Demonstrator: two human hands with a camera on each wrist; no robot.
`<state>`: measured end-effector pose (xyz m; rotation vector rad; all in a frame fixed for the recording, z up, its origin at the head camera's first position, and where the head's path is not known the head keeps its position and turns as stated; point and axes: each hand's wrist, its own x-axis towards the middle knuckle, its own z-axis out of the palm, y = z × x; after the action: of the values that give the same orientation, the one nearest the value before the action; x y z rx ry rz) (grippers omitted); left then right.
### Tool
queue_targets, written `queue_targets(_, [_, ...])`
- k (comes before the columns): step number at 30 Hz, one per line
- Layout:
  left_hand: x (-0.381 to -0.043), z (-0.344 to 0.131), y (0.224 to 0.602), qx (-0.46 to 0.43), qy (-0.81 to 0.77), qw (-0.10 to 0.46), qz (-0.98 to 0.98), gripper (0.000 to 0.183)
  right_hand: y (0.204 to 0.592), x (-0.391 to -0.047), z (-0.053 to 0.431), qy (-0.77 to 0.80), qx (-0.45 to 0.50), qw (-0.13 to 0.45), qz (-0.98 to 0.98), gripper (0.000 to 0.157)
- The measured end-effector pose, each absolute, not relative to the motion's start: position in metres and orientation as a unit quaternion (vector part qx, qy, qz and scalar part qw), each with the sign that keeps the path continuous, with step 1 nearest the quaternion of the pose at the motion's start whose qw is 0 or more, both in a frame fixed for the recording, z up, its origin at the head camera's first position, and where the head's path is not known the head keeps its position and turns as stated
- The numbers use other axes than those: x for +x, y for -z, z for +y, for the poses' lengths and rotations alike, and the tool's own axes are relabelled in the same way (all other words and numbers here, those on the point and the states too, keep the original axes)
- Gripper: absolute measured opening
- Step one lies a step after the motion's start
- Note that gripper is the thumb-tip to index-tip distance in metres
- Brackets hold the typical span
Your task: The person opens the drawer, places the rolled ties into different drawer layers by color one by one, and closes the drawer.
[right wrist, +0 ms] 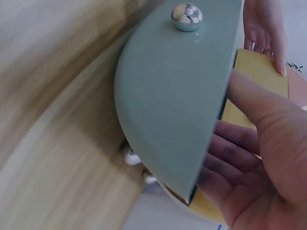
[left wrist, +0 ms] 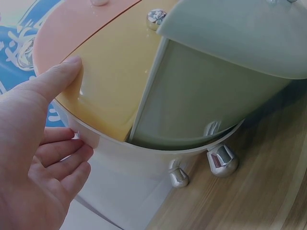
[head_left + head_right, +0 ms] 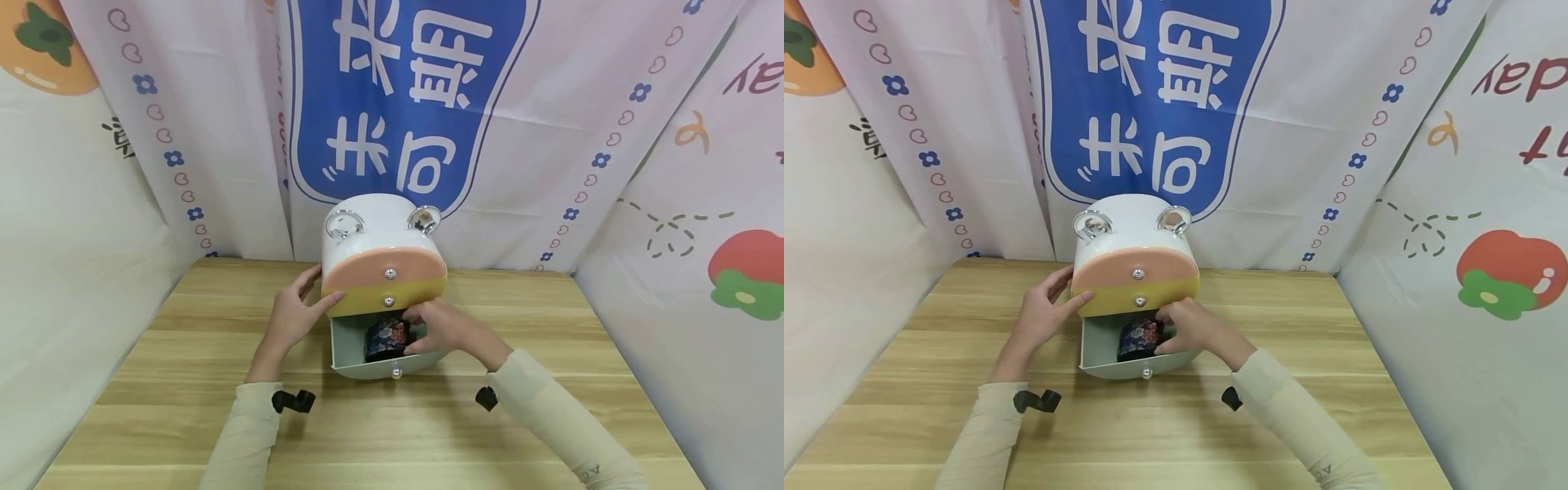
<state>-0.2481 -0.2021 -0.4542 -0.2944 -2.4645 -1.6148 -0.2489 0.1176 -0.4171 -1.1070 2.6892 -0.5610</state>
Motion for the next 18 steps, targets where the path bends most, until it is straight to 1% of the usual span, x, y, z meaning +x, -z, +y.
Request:
queue_targets(8, [-0.248,-0.202,0.454,-0.102,0.545,0.093,-0.827,0.082,0.395,-0.232,0.128,0.204,-0.344,0.097,0.911,0.05])
queue_targets(13, [-0.248,-0.203,0.456,-0.103,0.543,0.097,-0.828,0.081,0.386,-0.218,0.131,0.217,-0.347,0.088,0.908,0.042])
queue_targets(18, [-0.25,-0.202,0.456,-0.104,0.543,0.098,-0.828,0.081,0.386,-0.203,0.131,0.226,-0.345,0.073,0.908,0.035])
